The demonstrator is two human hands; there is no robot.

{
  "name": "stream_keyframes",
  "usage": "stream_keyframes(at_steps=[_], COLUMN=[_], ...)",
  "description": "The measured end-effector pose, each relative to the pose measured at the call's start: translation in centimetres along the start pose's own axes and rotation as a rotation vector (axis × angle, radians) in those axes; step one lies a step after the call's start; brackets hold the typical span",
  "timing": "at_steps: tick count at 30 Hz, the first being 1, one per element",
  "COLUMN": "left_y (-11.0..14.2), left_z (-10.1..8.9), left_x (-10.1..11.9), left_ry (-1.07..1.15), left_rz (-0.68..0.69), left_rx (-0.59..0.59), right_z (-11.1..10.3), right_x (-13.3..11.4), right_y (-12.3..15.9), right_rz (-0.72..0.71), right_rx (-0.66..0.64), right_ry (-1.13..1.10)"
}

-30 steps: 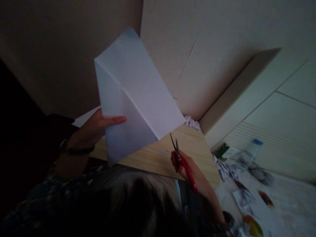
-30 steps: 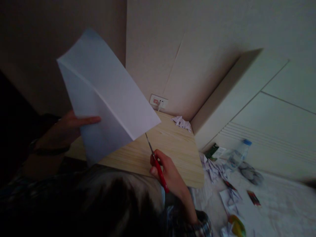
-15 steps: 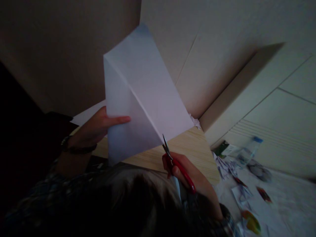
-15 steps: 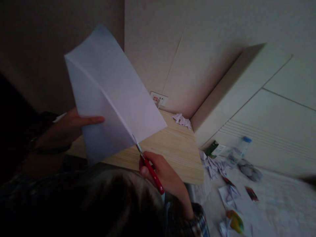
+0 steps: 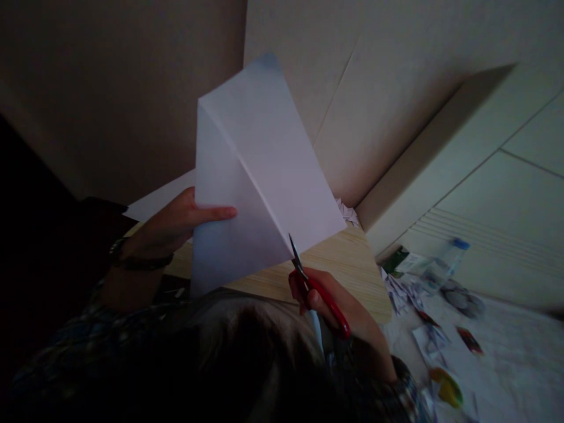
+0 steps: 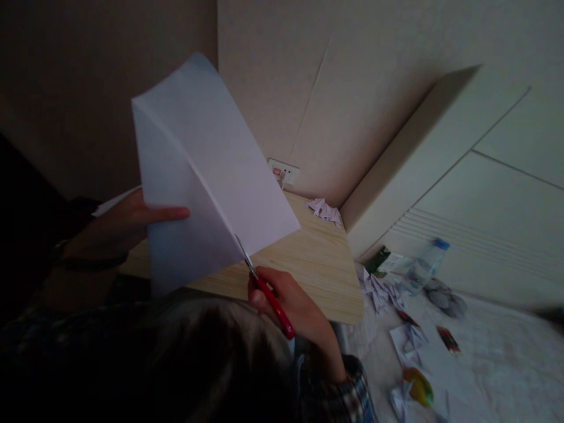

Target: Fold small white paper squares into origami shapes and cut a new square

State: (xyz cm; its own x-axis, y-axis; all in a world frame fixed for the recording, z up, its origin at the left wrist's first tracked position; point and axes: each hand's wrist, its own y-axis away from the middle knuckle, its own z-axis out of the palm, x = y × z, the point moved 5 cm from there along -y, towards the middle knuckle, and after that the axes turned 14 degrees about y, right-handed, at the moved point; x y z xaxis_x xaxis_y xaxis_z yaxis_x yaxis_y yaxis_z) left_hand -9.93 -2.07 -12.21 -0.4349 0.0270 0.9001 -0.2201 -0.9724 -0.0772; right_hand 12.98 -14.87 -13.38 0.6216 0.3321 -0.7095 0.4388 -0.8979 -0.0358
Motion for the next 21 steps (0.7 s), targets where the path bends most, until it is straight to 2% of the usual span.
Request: stream_keyframes(at_steps=[8,21], left_y=[0.13,-0.18], left_z=[-0.04,-0.61], left_x=[-0.05,0.20], left_ry=[-0.029,-0.156], left_rz=[0.032,0.056], left_rx=[-0.070,-0.090], right_z=[0.39,0.65], right_x=[-0.12,0.02], right_y=[0.18,-0.19], right_rz=[-0.001,-0.048], right_rx=[-0.035,-0.114], right_ry=[-0.093,-0.096])
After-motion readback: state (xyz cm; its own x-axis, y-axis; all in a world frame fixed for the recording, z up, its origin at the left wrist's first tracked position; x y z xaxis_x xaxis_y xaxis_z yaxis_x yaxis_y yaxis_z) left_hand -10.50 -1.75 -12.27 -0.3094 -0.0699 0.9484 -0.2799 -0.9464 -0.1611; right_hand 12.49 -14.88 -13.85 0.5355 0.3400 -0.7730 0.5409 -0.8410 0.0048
